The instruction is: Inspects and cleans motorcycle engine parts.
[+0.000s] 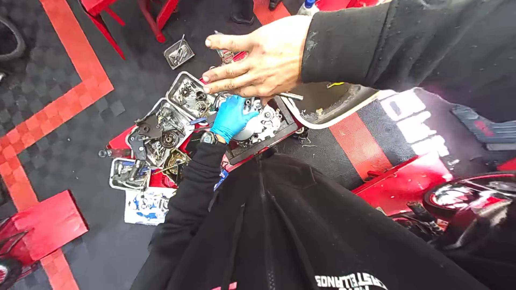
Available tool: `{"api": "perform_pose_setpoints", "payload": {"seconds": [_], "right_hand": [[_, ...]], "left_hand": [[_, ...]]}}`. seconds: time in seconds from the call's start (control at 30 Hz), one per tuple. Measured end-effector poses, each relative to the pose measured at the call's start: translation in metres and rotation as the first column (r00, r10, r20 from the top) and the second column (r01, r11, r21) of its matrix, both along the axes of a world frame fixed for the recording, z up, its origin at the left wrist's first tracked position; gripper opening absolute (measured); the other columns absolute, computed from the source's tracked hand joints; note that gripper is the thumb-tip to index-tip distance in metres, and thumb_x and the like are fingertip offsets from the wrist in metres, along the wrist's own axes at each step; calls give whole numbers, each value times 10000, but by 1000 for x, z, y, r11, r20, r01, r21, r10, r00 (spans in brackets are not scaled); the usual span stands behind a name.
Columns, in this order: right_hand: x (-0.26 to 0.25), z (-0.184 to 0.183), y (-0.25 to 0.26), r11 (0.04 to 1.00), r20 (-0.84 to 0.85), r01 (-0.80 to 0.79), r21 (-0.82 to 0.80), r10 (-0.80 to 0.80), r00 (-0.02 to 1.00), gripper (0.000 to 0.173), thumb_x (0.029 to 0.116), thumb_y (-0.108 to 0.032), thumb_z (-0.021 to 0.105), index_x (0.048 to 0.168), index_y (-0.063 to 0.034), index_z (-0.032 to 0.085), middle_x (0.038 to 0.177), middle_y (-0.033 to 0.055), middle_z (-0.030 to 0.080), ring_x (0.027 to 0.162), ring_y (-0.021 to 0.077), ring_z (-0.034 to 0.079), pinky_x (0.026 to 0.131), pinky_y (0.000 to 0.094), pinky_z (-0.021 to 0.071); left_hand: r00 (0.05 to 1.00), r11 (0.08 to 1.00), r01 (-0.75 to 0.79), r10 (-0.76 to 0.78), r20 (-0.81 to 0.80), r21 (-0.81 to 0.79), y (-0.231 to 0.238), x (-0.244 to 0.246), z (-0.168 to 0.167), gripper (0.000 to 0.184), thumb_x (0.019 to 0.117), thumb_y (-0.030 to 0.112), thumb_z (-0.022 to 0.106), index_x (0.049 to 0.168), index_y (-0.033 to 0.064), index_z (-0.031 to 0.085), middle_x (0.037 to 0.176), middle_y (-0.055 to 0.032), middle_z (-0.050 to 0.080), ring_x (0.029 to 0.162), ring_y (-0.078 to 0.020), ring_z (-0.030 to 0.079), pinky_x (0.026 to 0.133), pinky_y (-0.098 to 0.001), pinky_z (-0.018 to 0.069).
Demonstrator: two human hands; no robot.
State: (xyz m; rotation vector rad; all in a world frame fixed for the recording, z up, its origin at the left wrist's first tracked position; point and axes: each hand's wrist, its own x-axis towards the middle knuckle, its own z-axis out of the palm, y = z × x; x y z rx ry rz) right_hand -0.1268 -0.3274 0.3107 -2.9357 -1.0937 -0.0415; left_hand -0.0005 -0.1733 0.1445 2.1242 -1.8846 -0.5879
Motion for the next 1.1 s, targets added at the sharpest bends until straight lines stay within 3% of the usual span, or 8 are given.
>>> {"api": "perform_pose_setpoints", "payload": {"seconds": [0.1,0.17,0.27,0.33,0.4,0.67,0.9,1.1], "right_hand": [[6,-12,-7,998,59,-66,-15,67,996,348,1010,-242,638,1171,47,745,1572,213,466,1572,362,228,1306,537,71],[12,-12,-7,988,54,-134,-75,138,989,245,916,-11,618,1113,101,711,1312,283,642,1475,448,384,1303,539,88],[17,-16,-3,987,26,-90,-132,94,995,246,925,-124,539,997,79,656,876,223,661,1045,454,641,1220,615,251],[17,-15,6,985,-13,55,-164,-58,998,418,1030,-261,416,854,71,600,723,226,611,860,481,655,1019,646,423],[16,-16,20,952,-4,253,-175,-257,966,514,1061,-319,352,755,43,554,640,211,572,751,461,641,860,611,463],[7,-32,64,566,196,822,-61,-801,565,537,1039,-374,407,645,-27,520,556,177,558,608,394,618,753,582,453],[14,-38,90,197,310,980,-25,-931,195,565,1031,-443,409,652,-46,541,619,213,606,712,476,663,598,607,442],[22,-44,99,-24,322,999,26,-946,-32,563,1029,-470,422,686,-60,599,683,203,651,758,456,683,616,607,451]], "left_hand": [[997,992,-70,66,40,107,22,-5,-32,1212,685,677,828,1596,60,320,1634,-211,339,1491,-426,345,1139,-659,357],[994,984,-101,93,54,150,28,-13,-40,1384,543,722,879,1635,143,257,1690,-187,222,1532,-442,244,1141,-709,299],[991,969,-113,93,101,220,24,-21,-40,1476,449,686,931,1651,203,223,1708,-174,165,1521,-474,236,1084,-742,329],[988,969,-133,113,104,209,22,-23,-41,1435,479,647,935,1647,192,235,1695,-169,214,1496,-478,281,1040,-725,383],[982,974,-177,164,93,144,25,-25,-48,1346,508,620,911,1621,165,306,1645,-167,334,1479,-467,324,1022,-727,401],[974,972,-223,219,50,71,27,-20,-54,1284,429,607,891,1533,130,443,1516,-149,506,1422,-410,425,979,-645,469],[975,977,-213,213,63,-6,28,-18,-64,1265,410,652,846,1487,91,488,1445,-162,559,1352,-395,494,929,-614,490],[976,977,-215,215,37,-10,29,-17,-65,1258,424,627,848,1498,83,481,1461,-177,548,1363,-409,483,954,-632,475]]}}
